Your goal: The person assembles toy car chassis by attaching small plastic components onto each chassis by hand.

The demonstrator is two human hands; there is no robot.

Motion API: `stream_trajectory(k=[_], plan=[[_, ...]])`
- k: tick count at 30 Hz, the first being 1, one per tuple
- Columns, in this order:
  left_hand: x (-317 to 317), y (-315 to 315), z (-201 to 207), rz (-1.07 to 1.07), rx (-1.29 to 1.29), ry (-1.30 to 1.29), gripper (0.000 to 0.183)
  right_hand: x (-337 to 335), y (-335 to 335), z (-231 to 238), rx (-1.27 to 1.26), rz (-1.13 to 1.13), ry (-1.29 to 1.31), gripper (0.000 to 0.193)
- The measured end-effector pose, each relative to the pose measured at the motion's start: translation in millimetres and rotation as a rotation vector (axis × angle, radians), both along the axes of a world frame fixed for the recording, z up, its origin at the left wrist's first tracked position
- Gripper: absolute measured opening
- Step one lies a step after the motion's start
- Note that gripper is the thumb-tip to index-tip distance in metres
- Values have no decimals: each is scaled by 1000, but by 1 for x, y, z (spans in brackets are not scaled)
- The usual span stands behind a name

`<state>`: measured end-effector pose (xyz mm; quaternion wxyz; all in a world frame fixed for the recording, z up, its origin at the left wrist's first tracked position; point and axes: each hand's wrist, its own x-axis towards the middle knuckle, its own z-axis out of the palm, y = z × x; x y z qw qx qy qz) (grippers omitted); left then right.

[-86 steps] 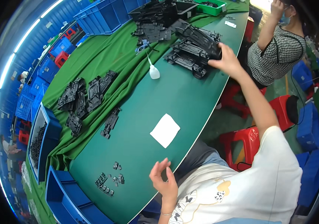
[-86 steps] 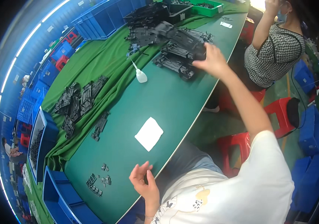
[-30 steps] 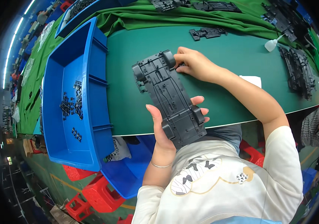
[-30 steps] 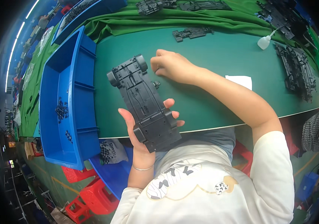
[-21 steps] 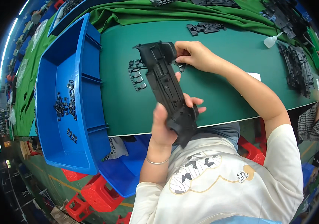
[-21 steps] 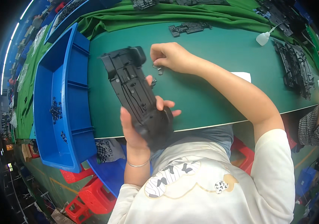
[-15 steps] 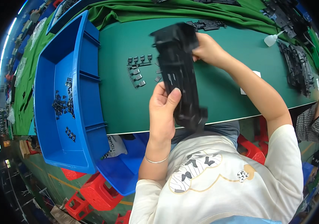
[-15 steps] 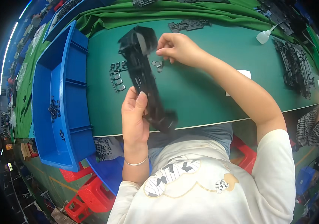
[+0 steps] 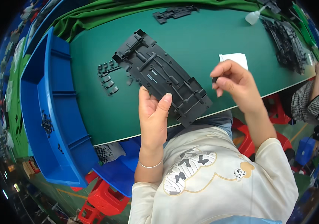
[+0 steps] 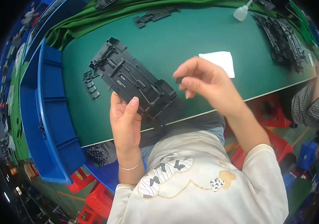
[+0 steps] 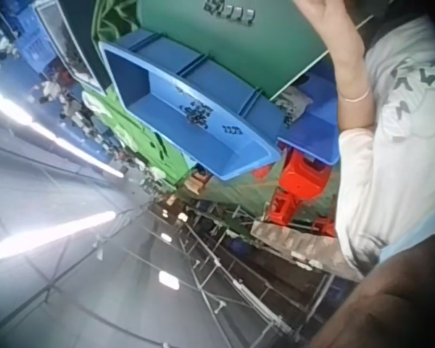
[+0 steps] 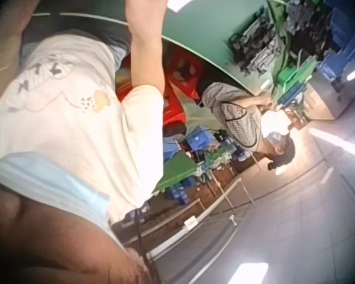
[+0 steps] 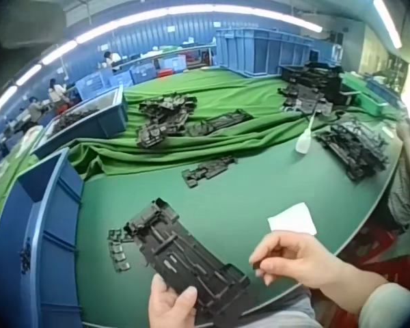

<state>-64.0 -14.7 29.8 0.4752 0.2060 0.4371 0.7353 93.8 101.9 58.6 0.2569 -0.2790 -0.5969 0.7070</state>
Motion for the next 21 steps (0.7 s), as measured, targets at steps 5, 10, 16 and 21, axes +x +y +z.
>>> stream_trajectory(k=[5, 10, 16, 21], plan=[[7, 6, 4, -17, 33, -109, 45, 11, -27, -15, -179, -195, 128, 16], [9, 3, -3, 50, 99, -74, 40, 15, -26, -22, -320, -229, 128, 12], [16, 3, -6, 123, 103, 10, 38, 4, -32, -23, -140, -188, 155, 11], [21, 3, -5, 47, 126, -32, 43, 7, -34, -23, -197, -90, 146, 10]])
